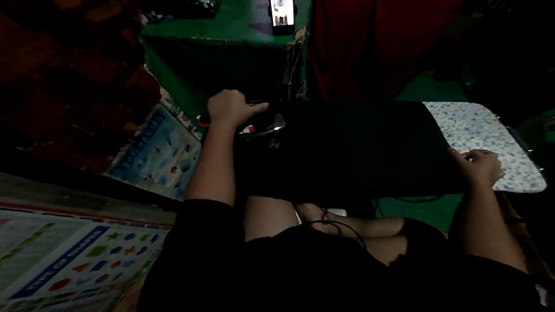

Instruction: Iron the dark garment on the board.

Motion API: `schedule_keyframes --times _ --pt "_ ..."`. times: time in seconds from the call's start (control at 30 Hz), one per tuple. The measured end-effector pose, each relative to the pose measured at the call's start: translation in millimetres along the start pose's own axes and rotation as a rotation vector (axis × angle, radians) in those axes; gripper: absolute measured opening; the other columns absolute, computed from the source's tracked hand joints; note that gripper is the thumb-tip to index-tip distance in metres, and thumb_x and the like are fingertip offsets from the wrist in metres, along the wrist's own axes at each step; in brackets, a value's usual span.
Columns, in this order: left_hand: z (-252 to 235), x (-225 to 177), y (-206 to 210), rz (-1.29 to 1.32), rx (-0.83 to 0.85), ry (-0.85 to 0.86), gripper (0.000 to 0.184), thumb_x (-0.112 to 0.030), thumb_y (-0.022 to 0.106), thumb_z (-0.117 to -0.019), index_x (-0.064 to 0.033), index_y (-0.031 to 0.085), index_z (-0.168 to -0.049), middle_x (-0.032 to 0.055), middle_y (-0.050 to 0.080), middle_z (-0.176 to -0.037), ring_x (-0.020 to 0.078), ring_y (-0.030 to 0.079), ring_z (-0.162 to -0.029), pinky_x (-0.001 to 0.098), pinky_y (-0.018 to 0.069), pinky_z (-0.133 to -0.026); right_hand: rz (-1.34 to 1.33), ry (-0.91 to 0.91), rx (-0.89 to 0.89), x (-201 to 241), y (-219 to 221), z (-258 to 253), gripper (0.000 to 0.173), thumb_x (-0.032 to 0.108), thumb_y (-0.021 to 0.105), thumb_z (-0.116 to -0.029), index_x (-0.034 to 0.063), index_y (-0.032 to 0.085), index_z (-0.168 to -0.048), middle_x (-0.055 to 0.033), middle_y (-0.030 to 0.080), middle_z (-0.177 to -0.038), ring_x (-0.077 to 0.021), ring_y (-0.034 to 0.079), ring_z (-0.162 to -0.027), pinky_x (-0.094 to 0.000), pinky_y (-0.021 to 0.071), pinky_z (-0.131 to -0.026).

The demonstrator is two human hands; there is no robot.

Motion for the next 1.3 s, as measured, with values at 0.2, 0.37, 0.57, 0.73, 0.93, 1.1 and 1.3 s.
schedule_keyframes --times 0.2,0.37,0.57,0.73,0.93,1.1,1.3 --pt "6 43 -1 -0.002 -0.064 -0.18 0.088 -0.076 0.051 -0.0917 0.0073 0.067 -0.114 0.036 0.063 -0.121 0.0535 0.059 -0.12 0.0736 0.0429 -0.094 -0.004 0.002 -0.007 0 -1 3 0.058 0.048 0.062 -0.1013 -0.0083 0.068 -0.115 -0.0342 0.046 -0.148 -0.0524 0.04 -0.139 -0.0729 0.0248 -0.111" --pt "21 32 -3 -0.028 -0.022 -0.124 0.084 -0.072 0.051 -0.0944 0.0076 0.066 -0.116 0.0362 0.063 -0.121 0.0539 0.058 -0.12 0.0737 0.0421 -0.095 -0.015 0.004 -0.014 -2 1 4 0.06 0.049 0.062 -0.1012 -0.0086 0.066 -0.118 -0.0338 0.046 -0.149 -0.0512 0.039 -0.141 -0.0716 0.0241 -0.112" --pt "38 -12 2 -0.057 0.01 0.052 0.075 -0.07 0.056 -0.0938 0.0037 0.07 -0.103 0.0298 0.068 -0.111 0.0485 0.064 -0.112 0.0692 0.046 -0.09 0.005 0.021 -0.018 2 2 3 0.06 0.05 0.061 -0.1015 -0.0082 0.067 -0.118 -0.0329 0.046 -0.15 -0.0508 0.039 -0.142 -0.0705 0.0232 -0.114" --pt "59 -70 11 -0.068 0.06 0.162 0.075 -0.073 0.055 -0.0916 -0.0001 0.07 -0.1 0.0238 0.069 -0.104 0.0418 0.066 -0.107 0.0633 0.0491 -0.086 -0.006 0.005 -0.018 0 2 2 0.06 0.048 0.062 -0.1015 -0.0091 0.067 -0.119 -0.0348 0.045 -0.15 -0.0529 0.038 -0.141 -0.072 0.0233 -0.113" --pt "95 -153 22 -0.051 0.134 0.401 0.073 -0.071 0.053 -0.0939 0.0 0.07 -0.096 0.021 0.07 -0.101 0.0379 0.068 -0.104 0.0584 0.0514 -0.083 0.03 0.013 -0.025 -14 9 -12 0.062 0.053 0.062 -0.0988 -0.0053 0.068 -0.118 -0.0311 0.046 -0.15 -0.0492 0.042 -0.14 -0.0693 0.0268 -0.113" --pt "120 -198 29 -0.053 0.192 0.526 0.073 -0.069 0.05 -0.0962 0.0004 0.07 -0.099 0.0197 0.07 -0.103 0.035 0.069 -0.104 0.0552 0.0521 -0.082 0.029 0.008 -0.032 -16 8 -12 0.06 0.052 0.062 -0.0991 -0.0044 0.069 -0.118 -0.0309 0.048 -0.149 -0.0487 0.042 -0.14 -0.0685 0.0267 -0.113" --pt "118 -188 29 -0.034 0.206 0.56 0.073 -0.071 0.052 -0.0949 -0.0004 0.07 -0.098 0.0186 0.07 -0.1 0.0342 0.069 -0.102 0.0546 0.0525 -0.081 0.016 -0.008 -0.026 -19 8 -13 0.059 0.051 0.063 -0.0991 -0.0051 0.069 -0.117 -0.0316 0.048 -0.148 -0.0504 0.043 -0.139 -0.0709 0.027 -0.112"
Point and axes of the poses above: each hand's wrist, its own z-axis away from the middle knuckle, its own y-axis out of the palm, x = y × z, the point moved 3 cm from there along -z, towards the middle knuckle
